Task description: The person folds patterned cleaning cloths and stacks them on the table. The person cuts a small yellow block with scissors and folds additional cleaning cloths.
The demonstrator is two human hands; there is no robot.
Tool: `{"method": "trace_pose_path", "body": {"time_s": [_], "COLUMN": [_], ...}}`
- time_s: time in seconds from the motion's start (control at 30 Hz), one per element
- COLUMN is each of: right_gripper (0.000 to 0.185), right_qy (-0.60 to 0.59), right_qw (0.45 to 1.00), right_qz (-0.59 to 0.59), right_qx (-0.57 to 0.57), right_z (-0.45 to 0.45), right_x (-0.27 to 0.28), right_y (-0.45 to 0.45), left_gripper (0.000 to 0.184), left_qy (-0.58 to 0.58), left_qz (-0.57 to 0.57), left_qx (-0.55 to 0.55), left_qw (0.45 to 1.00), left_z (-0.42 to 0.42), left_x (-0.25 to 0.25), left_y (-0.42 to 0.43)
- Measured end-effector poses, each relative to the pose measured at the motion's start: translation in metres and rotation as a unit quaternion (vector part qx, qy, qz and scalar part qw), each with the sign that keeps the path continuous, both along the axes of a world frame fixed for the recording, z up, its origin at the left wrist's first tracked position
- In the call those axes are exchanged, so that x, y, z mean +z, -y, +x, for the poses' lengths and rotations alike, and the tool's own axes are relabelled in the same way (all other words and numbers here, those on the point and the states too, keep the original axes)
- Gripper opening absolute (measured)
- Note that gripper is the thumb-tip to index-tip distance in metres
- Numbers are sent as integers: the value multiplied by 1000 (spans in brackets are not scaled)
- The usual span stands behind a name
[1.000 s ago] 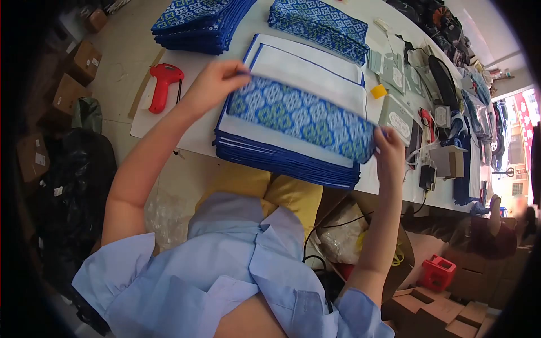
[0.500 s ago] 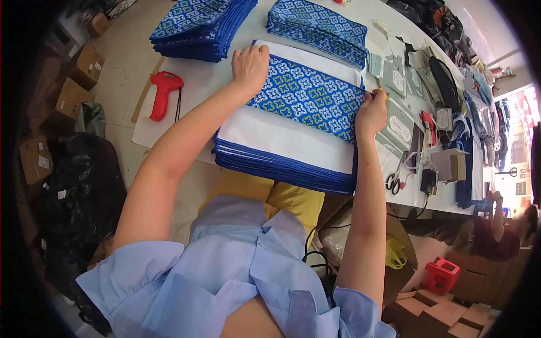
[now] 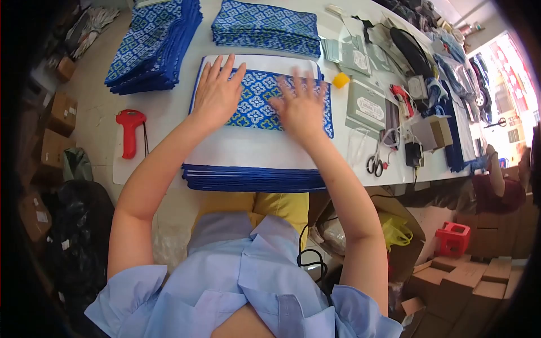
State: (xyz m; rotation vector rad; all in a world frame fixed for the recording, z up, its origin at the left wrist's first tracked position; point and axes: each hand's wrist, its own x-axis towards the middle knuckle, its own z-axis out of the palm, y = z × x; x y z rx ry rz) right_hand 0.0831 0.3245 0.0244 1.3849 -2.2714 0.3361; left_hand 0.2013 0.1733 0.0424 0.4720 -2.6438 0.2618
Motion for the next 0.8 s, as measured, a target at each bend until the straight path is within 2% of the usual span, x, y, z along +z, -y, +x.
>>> {"method": "trace_pose_path", "body": {"time_s": [0.03, 0.1, 0.13, 0.2, 0.23, 0.27, 0.3, 0.33, 0.37, 0.43, 0.47, 0.5, 0.57, 0.6, 0.63, 0.7, 0.73, 0.77, 0.8], "right_gripper": [44, 37, 37, 33, 35, 40, 40, 37, 37, 35, 37, 37, 32, 22, 22, 19, 27, 27, 29], "right_qy": [2, 106, 100, 312, 356, 176, 123, -15, -18, -105, -136, -139, -147, -125, -127, -3, 56, 54, 285], "right_qw": [1000, 991, 992, 929, 922, 971, 989, 993, 993, 988, 984, 983, 972, 974, 975, 978, 985, 984, 938], "right_qz": [3, -23, -25, -25, -62, -127, -79, -85, -85, -28, 52, 47, 161, 164, 160, 164, 54, 59, -172], "right_qx": [-4, 78, 78, 197, 141, 101, -1, -80, -84, -109, -104, -109, -92, -94, -89, -131, -152, -156, -97], "right_z": [11, 20, 10, -15, -28, -46, -65, -81, -96, -122, -134, -142, -156, -160, -157, -147, -138, -136, -133], "right_x": [-9, -24, -19, -10, 4, 8, 16, 12, 5, -6, -11, -18, -25, -24, -15, 7, 14, 14, 18], "right_y": [-3, -5, -5, -17, -27, -33, -42, -44, -43, -44, -41, -42, -32, -27, -22, -24, -24, -24, -24], "left_gripper": [47, 53, 54, 55, 55, 54, 54, 53, 53, 52, 51, 51, 51, 51, 51, 50, 50, 50, 49], "left_qy": [29, 46, 47, 62, 65, 67, 67, 54, 52, 19, 15, 12, 16, 9, 7, 6, 11, 10, 14], "left_qz": [25, 52, 77, 112, 115, 112, 109, 116, 116, 123, 124, 119, 126, 131, 128, 134, 148, 153, 154], "left_qx": [-18, -14, -8, 3, 2, 6, 9, 7, 2, -15, -20, -24, -22, -26, -21, -26, -24, -29, -28], "left_qw": [999, 998, 996, 992, 991, 991, 992, 992, 992, 992, 992, 993, 992, 991, 992, 991, 989, 988, 988], "left_z": [3, 7, 9, 12, 12, 13, 12, 13, 13, 13, 13, 13, 14, 14, 14, 14, 15, 15, 16], "left_x": [-1, -19, -26, -34, -34, -34, -33, -30, -31, -31, -29, -29, -30, -29, -27, -27, -25, -25, -26], "left_y": [-7, -7, -6, -6, -6, -7, -7, -9, -8, -7, -8, -9, -7, -7, -7, -7, -8, -7, -6]}}
